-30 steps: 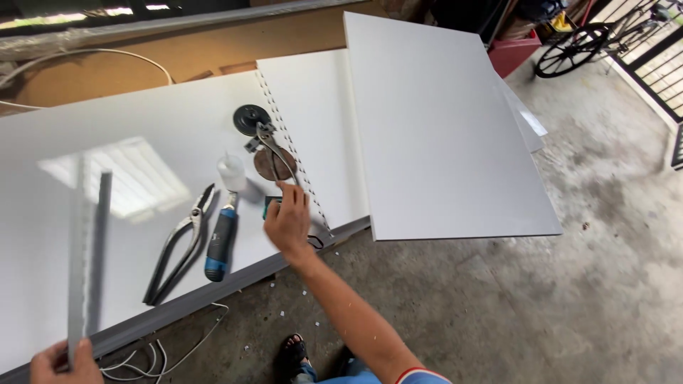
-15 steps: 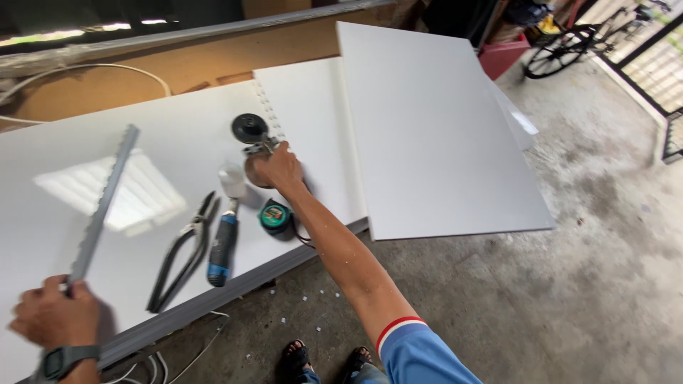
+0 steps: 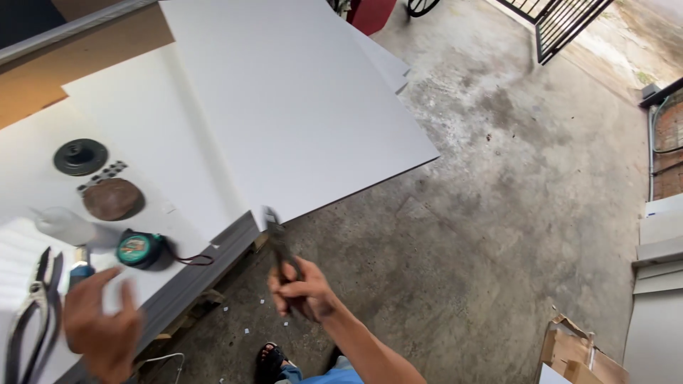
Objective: The recorder measures a white board with a tape measure, cuts a strip, and applies glue to the edge.
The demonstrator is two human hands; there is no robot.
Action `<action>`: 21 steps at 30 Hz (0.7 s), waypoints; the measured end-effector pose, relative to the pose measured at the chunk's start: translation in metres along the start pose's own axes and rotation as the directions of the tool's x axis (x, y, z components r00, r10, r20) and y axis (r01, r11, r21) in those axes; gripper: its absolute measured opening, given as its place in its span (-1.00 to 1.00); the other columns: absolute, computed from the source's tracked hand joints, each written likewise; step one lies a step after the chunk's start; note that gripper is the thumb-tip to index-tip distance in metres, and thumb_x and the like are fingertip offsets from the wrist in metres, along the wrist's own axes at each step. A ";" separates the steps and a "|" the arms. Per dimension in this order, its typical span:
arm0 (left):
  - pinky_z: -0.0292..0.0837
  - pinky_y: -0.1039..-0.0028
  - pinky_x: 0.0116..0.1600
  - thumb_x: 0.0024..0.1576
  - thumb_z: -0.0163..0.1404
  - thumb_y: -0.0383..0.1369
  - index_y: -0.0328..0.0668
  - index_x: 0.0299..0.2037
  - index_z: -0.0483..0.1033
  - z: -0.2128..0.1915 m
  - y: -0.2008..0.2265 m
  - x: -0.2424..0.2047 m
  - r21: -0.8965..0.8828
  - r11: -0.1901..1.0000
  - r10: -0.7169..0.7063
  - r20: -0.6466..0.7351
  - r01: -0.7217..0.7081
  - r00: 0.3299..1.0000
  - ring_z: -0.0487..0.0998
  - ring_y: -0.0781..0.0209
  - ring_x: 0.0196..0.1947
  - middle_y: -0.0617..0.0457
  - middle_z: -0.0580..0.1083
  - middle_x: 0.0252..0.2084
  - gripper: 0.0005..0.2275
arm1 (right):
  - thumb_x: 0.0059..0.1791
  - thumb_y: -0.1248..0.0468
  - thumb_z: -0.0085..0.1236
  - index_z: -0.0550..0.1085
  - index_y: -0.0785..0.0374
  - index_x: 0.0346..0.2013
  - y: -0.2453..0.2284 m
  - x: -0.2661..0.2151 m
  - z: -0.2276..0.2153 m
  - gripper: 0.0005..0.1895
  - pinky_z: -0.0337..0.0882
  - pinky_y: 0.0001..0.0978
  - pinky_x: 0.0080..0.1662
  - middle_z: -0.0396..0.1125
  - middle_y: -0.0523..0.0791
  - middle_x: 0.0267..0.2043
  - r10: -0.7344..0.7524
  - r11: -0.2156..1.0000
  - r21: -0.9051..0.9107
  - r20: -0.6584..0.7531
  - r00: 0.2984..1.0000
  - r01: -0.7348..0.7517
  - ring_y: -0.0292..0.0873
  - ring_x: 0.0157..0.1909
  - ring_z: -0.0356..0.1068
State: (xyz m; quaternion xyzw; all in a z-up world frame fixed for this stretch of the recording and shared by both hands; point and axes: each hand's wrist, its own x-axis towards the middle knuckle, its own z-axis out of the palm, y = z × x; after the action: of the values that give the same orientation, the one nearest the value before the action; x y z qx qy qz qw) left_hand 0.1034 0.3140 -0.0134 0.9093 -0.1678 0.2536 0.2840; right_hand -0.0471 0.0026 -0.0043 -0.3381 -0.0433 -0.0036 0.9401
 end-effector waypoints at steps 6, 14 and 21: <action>-0.13 -0.09 0.44 -0.04 0.11 0.07 0.08 0.43 -0.03 0.096 0.164 0.067 -0.087 0.995 0.092 0.654 -0.047 0.751 -0.09 -0.17 0.48 -0.20 -0.05 0.48 -0.15 | -0.08 0.57 -0.08 0.32 0.27 -0.20 -0.090 -0.084 -0.070 -0.78 0.64 -0.11 -0.06 0.39 0.24 0.08 0.024 0.982 -0.167 -0.359 0.933 -0.089 0.10 -0.13 0.55; -0.21 -0.25 0.44 -0.24 0.33 0.00 0.20 0.53 -0.47 0.165 0.245 0.081 0.301 0.927 -0.123 0.810 -0.225 0.574 -0.43 -0.15 0.55 -0.18 -0.47 0.57 0.24 | 0.06 0.46 -0.23 0.34 0.28 -0.11 -0.151 -0.079 -0.156 -0.82 0.64 0.01 -0.10 0.34 0.25 0.19 0.074 0.950 -0.257 -0.363 0.929 -0.177 0.17 -0.02 0.54; -0.13 -0.11 0.47 -0.24 0.21 -0.36 0.28 0.53 -0.31 0.165 0.247 0.072 0.300 0.941 -0.104 0.701 -0.158 0.706 -0.32 -0.08 0.56 -0.11 -0.30 0.58 0.11 | 0.07 0.44 -0.25 0.33 0.23 -0.19 -0.160 -0.070 -0.205 -0.85 0.63 -0.03 -0.21 0.42 0.22 0.02 0.106 0.944 -0.275 -0.270 0.957 -0.181 0.10 -0.18 0.56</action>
State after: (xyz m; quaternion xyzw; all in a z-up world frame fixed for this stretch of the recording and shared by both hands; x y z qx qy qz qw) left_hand 0.1114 0.0096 0.0163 0.9686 -0.2311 -0.0854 0.0338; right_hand -0.1066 -0.2524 -0.0658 -0.4743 0.1020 0.0162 0.8743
